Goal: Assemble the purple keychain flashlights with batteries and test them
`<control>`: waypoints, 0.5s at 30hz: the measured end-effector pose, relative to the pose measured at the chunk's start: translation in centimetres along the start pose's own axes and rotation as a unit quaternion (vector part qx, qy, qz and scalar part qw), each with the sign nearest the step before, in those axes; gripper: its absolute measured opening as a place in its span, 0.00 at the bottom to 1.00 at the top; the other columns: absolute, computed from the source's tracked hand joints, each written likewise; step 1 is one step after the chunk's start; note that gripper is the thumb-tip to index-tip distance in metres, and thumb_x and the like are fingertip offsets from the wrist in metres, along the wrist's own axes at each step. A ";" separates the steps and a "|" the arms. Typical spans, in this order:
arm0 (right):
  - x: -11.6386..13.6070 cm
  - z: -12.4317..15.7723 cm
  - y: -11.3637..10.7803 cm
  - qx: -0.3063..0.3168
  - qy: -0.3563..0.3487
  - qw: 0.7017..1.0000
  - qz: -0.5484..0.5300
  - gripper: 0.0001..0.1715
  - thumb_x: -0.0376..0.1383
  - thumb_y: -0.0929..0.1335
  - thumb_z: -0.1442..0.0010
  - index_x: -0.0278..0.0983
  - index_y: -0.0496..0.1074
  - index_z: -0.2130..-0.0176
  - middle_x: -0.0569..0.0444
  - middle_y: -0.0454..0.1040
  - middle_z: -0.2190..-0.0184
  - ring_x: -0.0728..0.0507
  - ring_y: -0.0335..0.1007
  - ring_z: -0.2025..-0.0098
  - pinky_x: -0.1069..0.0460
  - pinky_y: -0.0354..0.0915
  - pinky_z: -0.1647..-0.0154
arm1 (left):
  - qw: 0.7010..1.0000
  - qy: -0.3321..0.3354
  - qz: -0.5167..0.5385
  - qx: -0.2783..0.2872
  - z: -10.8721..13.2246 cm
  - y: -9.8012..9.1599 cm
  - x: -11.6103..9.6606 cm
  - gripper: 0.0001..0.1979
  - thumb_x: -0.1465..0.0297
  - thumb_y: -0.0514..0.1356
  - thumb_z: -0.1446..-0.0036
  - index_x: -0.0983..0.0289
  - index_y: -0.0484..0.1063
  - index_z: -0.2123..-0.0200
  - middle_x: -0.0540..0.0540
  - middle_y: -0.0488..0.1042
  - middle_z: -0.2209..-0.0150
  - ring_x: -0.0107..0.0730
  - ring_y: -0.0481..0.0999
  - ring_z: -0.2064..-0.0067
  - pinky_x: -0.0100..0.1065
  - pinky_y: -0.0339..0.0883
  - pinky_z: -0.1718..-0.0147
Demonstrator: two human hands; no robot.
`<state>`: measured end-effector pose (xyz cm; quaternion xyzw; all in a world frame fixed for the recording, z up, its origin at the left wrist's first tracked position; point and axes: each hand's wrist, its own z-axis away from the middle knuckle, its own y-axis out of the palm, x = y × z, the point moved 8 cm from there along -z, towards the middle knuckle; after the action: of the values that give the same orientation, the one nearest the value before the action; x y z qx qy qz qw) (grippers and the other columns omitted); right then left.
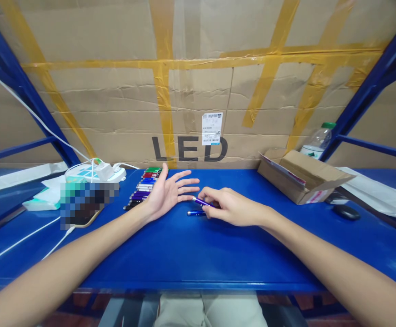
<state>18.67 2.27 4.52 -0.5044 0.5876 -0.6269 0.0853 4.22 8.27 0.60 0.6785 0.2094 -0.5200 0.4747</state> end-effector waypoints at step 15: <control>-0.5 -0.1 1.9 0.105 0.012 0.994 0.022 0.08 0.36 0.78 0.37 0.37 0.76 0.62 0.60 0.74 0.70 0.49 0.67 0.69 0.54 0.57 0.67 | 1.000 -0.002 -0.014 -0.006 0.2 0.1 0.0 0.45 0.38 0.40 0.28 0.66 0.69 0.31 0.72 0.74 0.34 0.55 0.81 0.43 0.45 0.77 0.52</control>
<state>17.95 2.10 2.69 -0.4715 0.5304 -0.6896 0.1446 4.20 8.07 0.63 0.6716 0.2207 -0.5268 0.4720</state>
